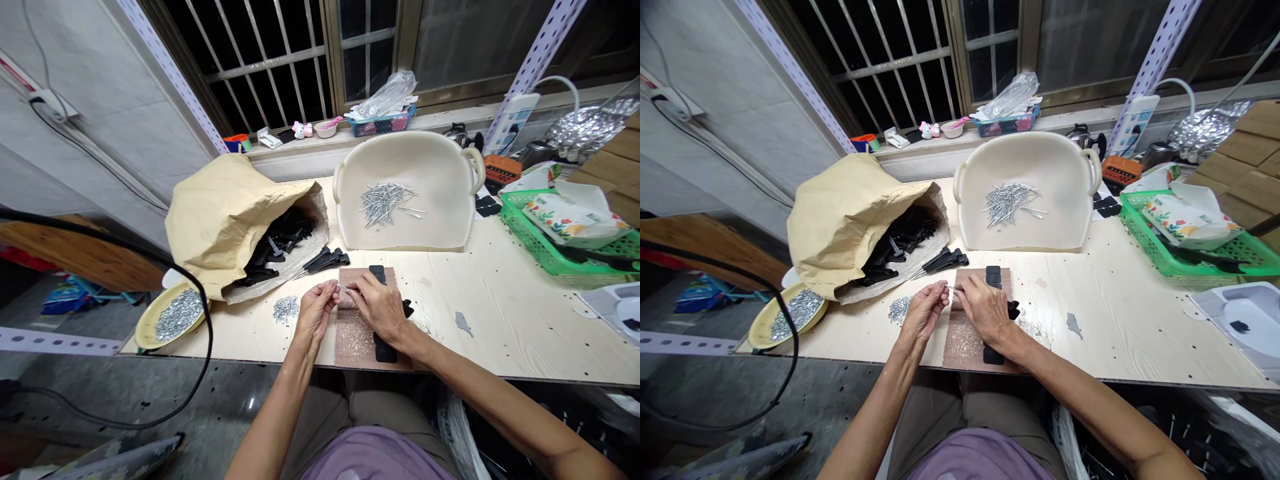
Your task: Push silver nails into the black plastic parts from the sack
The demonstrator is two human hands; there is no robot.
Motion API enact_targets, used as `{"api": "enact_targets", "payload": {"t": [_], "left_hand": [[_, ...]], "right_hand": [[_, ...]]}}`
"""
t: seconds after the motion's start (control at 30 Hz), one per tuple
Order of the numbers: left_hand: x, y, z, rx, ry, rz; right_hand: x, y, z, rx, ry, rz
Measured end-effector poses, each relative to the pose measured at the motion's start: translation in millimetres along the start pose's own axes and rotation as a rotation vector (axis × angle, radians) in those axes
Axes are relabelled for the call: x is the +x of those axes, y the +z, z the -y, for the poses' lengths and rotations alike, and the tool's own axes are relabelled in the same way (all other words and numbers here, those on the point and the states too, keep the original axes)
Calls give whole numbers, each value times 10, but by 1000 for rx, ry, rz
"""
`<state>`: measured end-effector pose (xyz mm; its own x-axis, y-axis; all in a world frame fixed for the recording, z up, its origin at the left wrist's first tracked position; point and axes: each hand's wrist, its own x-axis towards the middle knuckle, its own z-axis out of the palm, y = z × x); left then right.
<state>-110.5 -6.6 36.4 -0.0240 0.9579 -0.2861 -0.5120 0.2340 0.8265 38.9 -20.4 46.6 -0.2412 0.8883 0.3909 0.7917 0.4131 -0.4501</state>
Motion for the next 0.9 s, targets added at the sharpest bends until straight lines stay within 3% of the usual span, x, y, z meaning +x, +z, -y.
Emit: {"api": "enact_targets", "payload": {"t": [0.2,0.4,0.53,0.67,0.8,0.9], "left_hand": [[-7,40,3,124,73,31],[7,82,49,124,-71,41],[18,150,110,193,-15,42],[48,197,133,240,17,53],[75,204,125,284,40,64],[82,229,127,320,21,56]], "right_hand": [[29,-20,-115,208,27,64],[-7,-85,-242,165,42,79],[-31,-90,-339,363,136,169],[-41,-60,-387,472,199,90],[-31,-8,-427,767,265,252],[-41,-14,-455,743,268,240]]}}
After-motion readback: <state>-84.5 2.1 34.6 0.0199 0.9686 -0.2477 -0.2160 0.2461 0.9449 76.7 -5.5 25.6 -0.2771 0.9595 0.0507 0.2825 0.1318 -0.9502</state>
